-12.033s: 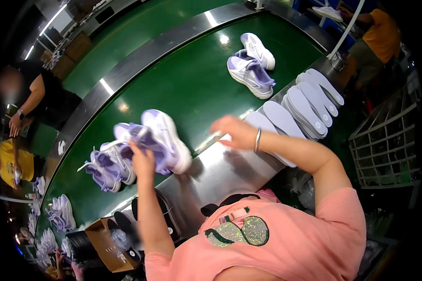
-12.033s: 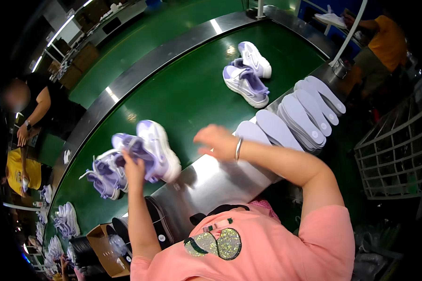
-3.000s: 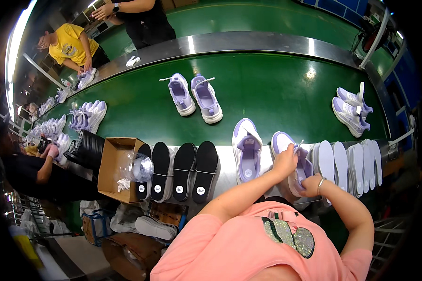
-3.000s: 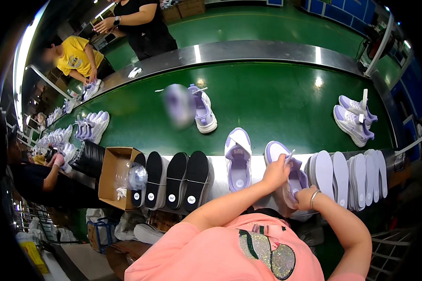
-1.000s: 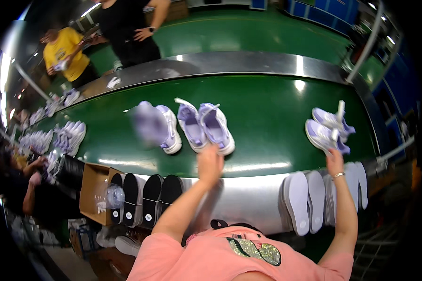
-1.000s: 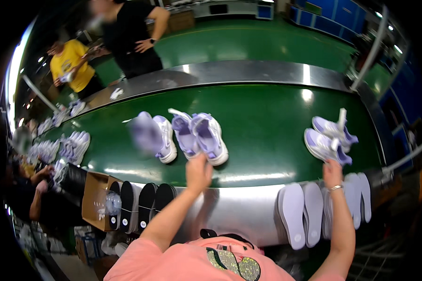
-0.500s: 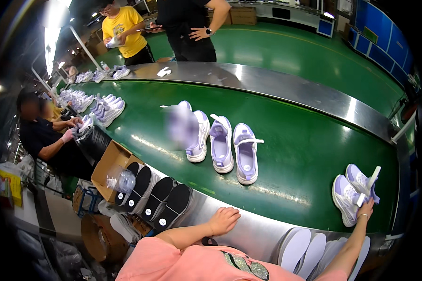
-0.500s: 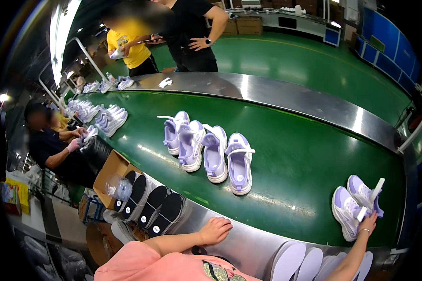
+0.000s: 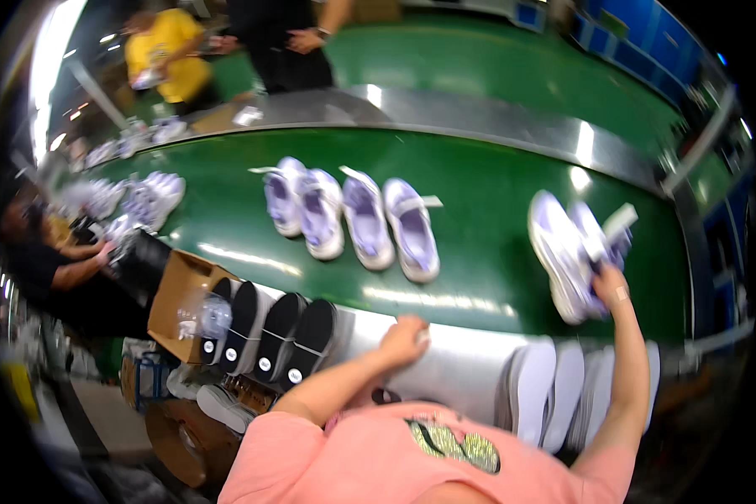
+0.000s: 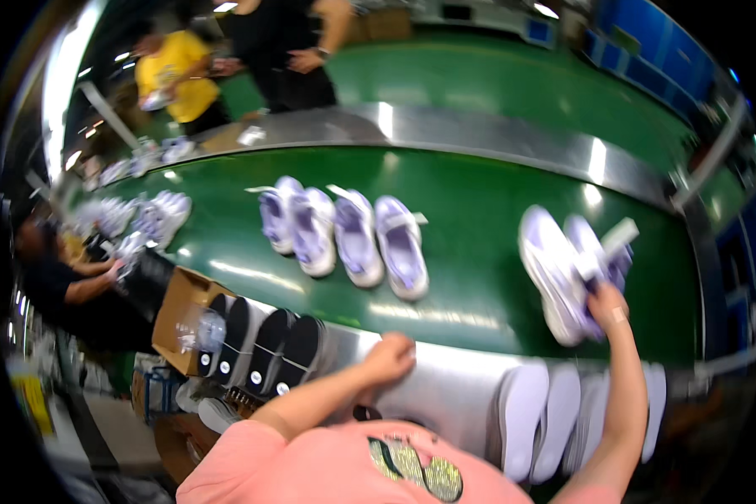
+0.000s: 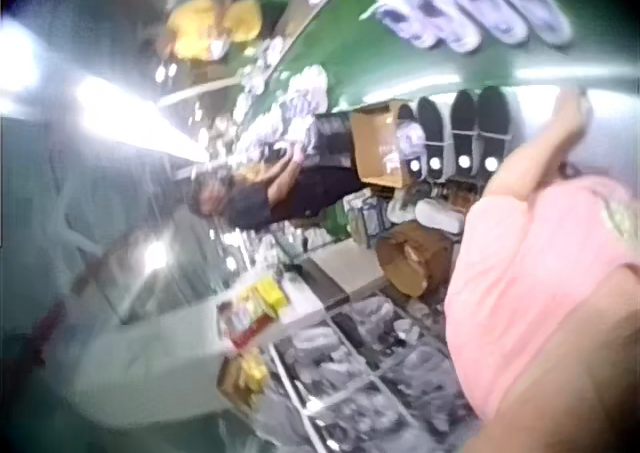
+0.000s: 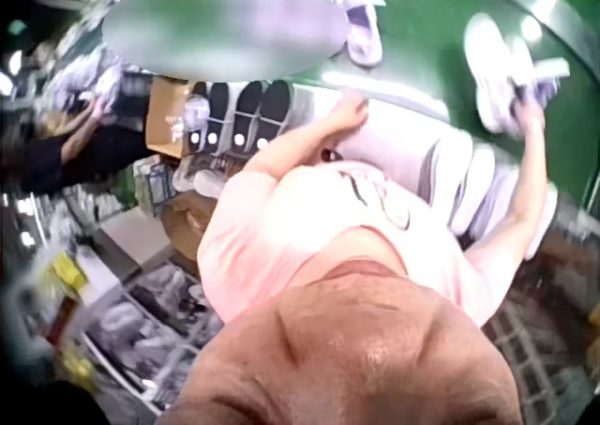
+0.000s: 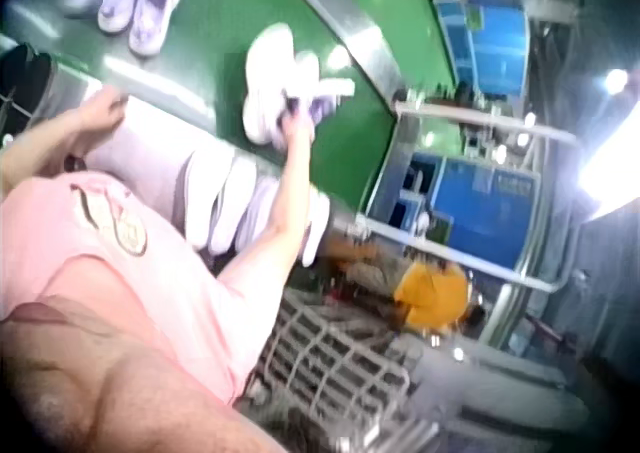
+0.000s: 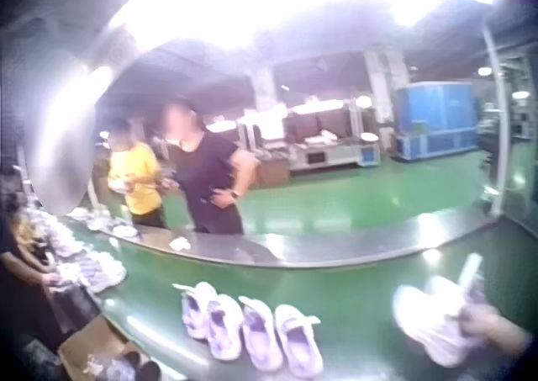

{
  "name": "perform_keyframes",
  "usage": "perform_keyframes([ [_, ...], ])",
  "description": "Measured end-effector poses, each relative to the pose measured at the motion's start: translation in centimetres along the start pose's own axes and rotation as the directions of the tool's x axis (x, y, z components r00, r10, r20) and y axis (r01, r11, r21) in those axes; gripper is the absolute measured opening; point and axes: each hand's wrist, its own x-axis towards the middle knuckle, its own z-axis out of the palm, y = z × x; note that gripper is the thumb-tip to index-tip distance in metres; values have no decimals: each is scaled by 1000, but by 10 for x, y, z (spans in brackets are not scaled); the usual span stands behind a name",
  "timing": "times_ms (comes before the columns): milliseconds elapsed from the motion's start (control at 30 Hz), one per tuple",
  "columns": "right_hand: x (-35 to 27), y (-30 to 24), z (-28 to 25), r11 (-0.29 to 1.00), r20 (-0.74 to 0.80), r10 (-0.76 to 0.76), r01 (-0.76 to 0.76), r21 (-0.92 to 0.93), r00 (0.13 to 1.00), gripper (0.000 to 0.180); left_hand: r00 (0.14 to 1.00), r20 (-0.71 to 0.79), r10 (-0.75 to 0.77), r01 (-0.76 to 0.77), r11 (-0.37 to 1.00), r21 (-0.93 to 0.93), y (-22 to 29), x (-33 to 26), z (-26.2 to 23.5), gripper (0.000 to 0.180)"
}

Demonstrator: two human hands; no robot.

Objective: The person inserts white insoles into purple and white sneakers on a conveyor belt and then retrieves a stack of white insoles from a shelf.

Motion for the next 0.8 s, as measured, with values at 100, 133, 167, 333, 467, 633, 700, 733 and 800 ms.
perform_keyframes([
  [100, -42, -101, -22, 996, -8, -83, 83, -13, 997, 29, 988, -12, -154, 124, 838, -531, 27, 24, -18, 48],
  [133, -59, -133, -30, 994, 56, -103, 104, -23, 993, 30, 992, -92, -85, -1, 729, -685, 46, 24, -27, 62],
  [167, -73, -152, -27, 989, 88, -136, 140, -41, 987, 29, 990, -132, -39, -56, 759, -649, 73, 18, -44, 67],
  [333, -162, -224, 30, 959, 57, -266, 270, -82, 962, 26, 945, -322, -56, -73, 924, -376, 91, -16, -47, 75],
  [467, -214, -240, 83, 970, 151, -176, 197, -139, 973, 27, 983, -184, -1, -62, 941, -333, 50, -41, -22, 66],
  [633, -241, -226, 96, 978, 103, -165, 176, -113, 981, 29, 943, -312, 116, -188, 958, -214, 65, -54, -35, 63],
  [700, -247, -213, 87, 970, 46, -230, 233, -74, 972, 25, 846, -440, 300, -359, 932, -54, 73, -47, -43, 59],
  [733, -250, -202, 85, 968, -63, -251, 251, -7, 966, 23, 860, -372, 351, -402, 913, -67, 70, -43, -43, 58],
  [800, -251, -179, 78, 940, -289, -280, 322, 112, 916, 19, 860, -246, 448, -480, 872, -92, 66, -38, -47, 56],
])
